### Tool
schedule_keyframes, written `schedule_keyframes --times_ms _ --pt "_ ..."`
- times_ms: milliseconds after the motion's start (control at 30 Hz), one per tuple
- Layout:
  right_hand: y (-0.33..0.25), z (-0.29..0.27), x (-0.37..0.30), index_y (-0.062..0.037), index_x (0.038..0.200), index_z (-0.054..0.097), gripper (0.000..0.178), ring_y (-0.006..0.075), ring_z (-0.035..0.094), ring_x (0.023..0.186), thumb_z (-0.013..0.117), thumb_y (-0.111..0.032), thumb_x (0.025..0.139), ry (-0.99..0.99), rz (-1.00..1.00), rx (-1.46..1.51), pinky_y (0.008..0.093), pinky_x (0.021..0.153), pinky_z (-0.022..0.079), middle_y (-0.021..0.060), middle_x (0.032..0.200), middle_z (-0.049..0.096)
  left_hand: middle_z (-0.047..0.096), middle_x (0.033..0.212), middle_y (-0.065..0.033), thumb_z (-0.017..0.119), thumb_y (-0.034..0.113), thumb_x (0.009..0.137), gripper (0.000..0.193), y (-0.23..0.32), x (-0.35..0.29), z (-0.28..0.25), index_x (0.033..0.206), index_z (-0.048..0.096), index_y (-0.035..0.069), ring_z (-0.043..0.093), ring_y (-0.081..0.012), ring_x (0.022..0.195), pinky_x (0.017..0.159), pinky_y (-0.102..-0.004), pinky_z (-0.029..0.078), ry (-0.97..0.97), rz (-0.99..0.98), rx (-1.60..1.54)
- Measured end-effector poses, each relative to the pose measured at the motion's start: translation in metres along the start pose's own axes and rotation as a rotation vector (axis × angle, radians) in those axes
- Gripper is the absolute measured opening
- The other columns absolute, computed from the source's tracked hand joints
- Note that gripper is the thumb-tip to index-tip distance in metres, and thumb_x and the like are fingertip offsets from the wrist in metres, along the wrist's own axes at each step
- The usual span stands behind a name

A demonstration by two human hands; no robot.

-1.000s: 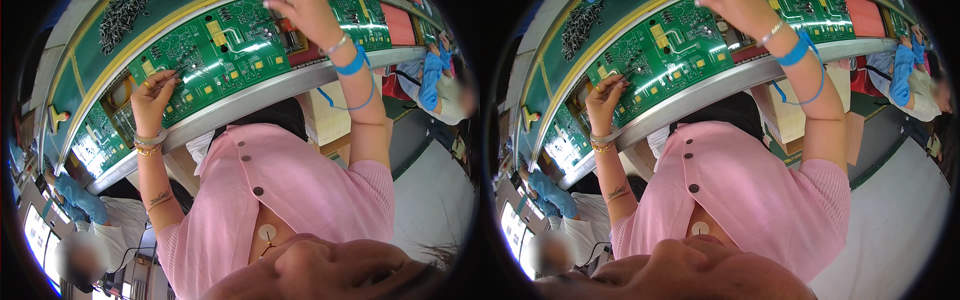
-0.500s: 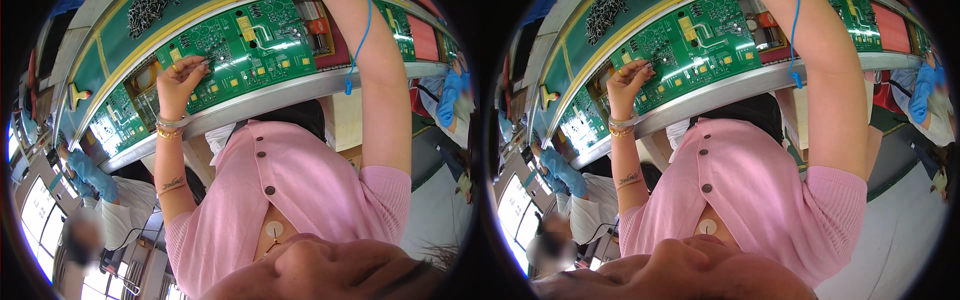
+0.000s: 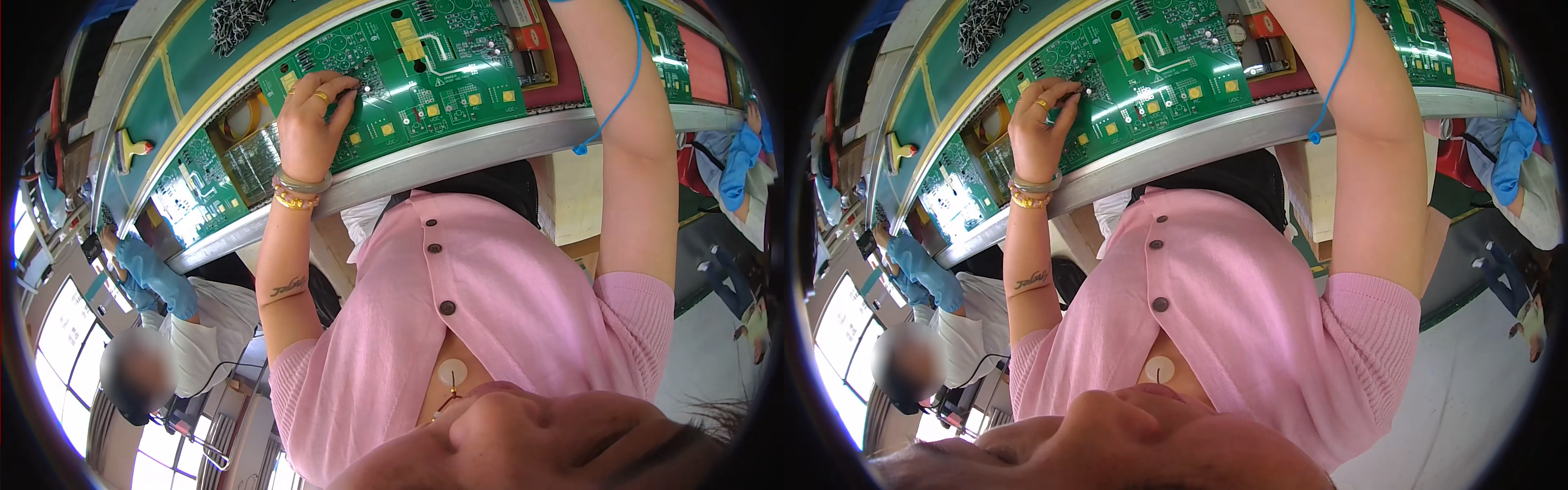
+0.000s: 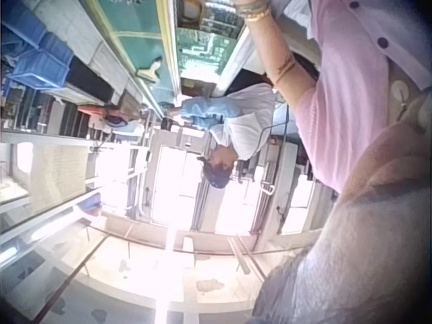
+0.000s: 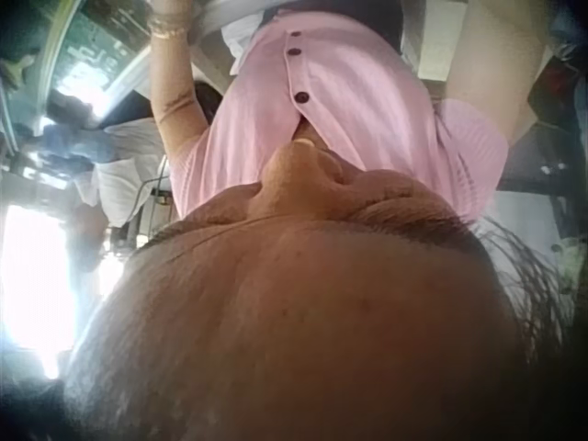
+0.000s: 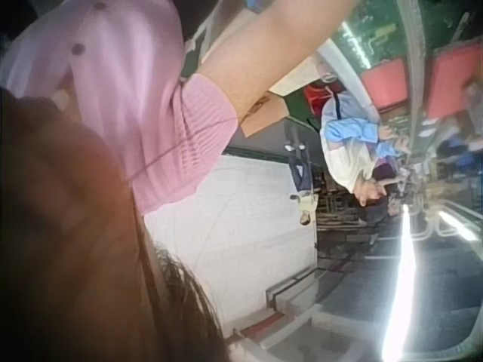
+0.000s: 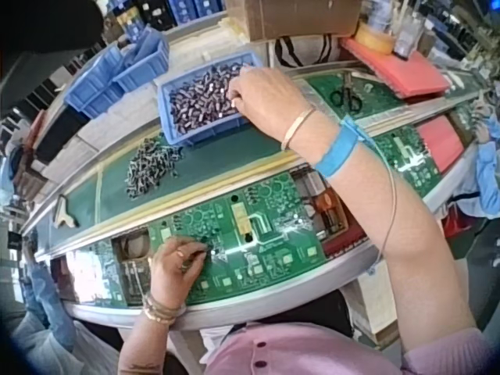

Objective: Inserting electronic components into a printed circuit board on an assembly line.

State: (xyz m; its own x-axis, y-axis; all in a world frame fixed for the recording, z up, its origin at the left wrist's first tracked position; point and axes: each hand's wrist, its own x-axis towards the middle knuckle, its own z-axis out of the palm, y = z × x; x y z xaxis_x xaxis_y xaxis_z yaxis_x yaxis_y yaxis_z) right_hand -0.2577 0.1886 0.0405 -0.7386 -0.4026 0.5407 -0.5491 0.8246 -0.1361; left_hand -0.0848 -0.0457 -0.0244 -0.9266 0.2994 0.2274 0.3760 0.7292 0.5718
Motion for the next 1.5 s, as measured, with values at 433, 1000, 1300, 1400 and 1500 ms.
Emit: schedule_keyframes --times_ms 433,1000,1300,1400,1500 --pt "-0.013 -0.013 -0.041 -0.0036 0.086 0.055 0.009 0.0321 0.058 0.079 0.057 -0.009 0.079 0.007 0.033 0.279 0.0395 0.068 0.047 0.0137 0.082 0.06 0.06 0.089 -0.0057 0.066 0.005 0.073 0.016 0.006 0.001 -0.005 0.088 0.065 0.007 0.058 -0.0241 0.079 0.068 -0.0334 0.048 -0.027 0.184 0.18" --pt "-0.009 -0.022 -0.069 -0.0025 0.086 0.059 0.011 0.0306 0.059 0.075 0.061 -0.008 0.077 -0.07 0.113 0.447 0.0349 0.068 0.047 0.0131 0.081 0.06 0.059 0.089 -0.0048 0.063 0.004 0.073 0.018 0.011 0.006 -0.009 0.091 0.064 0.007 0.058 -0.0238 0.079 0.067 -0.0321 0.049 -0.081 0.246 0.324" --pt "-0.013 -0.032 -0.115 -0.0021 0.091 0.061 0.012 0.0263 0.06 0.074 0.061 -0.004 0.079 -0.066 0.23 0.664 0.0299 0.067 0.047 0.0123 0.083 0.061 0.064 0.082 -0.0066 0.067 0.003 0.075 0.015 0.003 0.071 -0.026 0.089 0.066 0.008 0.06 -0.0189 0.068 0.061 -0.0275 0.048 0.159 0.233 0.116" --pt "-0.034 -0.046 -0.116 -0.001 0.092 0.062 0.011 0.022 0.062 0.078 0.059 -0.004 0.082 -0.142 0.387 0.778 0.0303 0.071 0.048 0.0124 0.086 0.063 0.063 0.08 -0.0084 0.065 0.012 0.077 0.01 -0.001 0.126 -0.043 0.085 0.066 0.005 0.06 -0.0212 0.07 0.065 -0.0302 0.048 0.211 0.157 0.327" --pt "-0.021 -0.03 -0.144 -0.0027 0.098 0.061 0.015 0.009 0.059 0.073 0.061 -0.007 0.083 -0.123 0.451 0.857 0.021 0.063 0.047 0.0025 0.083 0.063 0.06 0.081 -0.0109 0.062 0.016 0.077 0.011 -0.009 0.168 -0.03 0.081 0.067 0.007 0.059 -0.0296 0.076 0.068 -0.0376 0.048 0.168 0.134 0.412"
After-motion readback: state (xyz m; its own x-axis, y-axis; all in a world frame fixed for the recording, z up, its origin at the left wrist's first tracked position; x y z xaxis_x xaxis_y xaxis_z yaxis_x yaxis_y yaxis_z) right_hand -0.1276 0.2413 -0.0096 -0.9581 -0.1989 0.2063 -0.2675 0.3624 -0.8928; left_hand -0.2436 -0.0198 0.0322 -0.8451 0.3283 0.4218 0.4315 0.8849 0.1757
